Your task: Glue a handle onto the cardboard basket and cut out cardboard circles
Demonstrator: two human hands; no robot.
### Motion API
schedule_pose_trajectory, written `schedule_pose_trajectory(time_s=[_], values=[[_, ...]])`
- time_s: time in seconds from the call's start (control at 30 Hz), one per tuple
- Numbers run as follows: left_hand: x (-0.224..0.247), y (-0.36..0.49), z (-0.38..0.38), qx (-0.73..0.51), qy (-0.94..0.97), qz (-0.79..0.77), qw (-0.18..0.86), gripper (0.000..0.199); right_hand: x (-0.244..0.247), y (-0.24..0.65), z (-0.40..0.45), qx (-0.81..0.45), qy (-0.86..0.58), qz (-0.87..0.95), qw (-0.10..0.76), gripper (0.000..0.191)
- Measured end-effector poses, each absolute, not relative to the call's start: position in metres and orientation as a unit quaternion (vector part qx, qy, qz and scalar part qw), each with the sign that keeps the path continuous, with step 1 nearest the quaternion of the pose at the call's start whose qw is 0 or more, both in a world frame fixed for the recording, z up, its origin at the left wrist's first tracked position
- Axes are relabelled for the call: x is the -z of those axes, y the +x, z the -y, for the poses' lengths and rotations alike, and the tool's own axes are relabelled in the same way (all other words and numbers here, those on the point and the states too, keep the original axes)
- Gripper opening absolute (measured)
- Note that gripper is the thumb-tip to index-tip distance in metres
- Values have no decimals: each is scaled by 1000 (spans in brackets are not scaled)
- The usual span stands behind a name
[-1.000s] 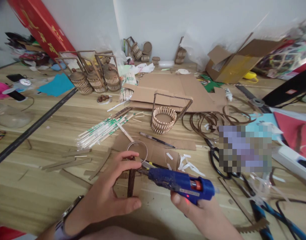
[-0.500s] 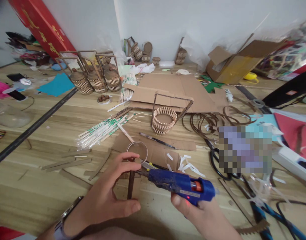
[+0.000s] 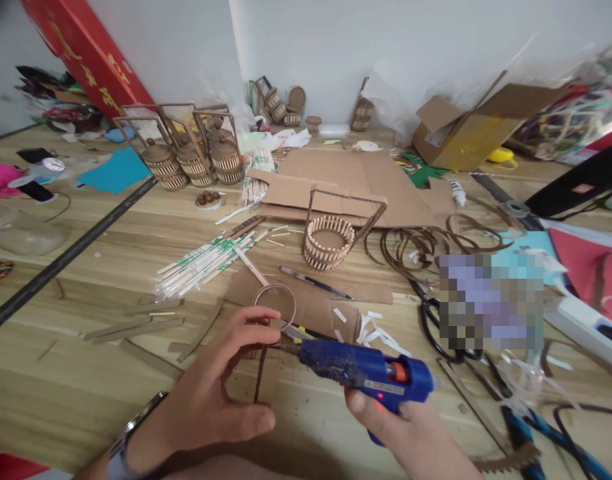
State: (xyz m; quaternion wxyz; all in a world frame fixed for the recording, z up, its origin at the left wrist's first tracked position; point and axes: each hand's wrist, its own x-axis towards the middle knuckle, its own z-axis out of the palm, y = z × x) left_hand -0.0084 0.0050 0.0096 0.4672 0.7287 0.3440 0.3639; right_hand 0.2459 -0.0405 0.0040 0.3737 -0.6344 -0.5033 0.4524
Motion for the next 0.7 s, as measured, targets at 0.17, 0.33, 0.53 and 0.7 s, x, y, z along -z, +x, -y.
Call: schedule_pose_trajectory(time_s=[0.17, 0.33, 0.53, 0.7], values=[[-5, -8, -5, -379, 713, -327, 490, 62, -2, 248, 39, -497, -601, 496, 383, 58], [-1, -7, -5, -395, 708, -308, 498, 60, -5, 244, 34, -552, -556, 498, 371, 64], [4, -8, -4, -417, 696, -306, 498, 59, -1, 241, 33, -624, -505, 430, 414, 51], [5, -7, -3, -443, 653, -285, 545, 56, 11, 249, 32, -623, -487, 424, 441, 53]])
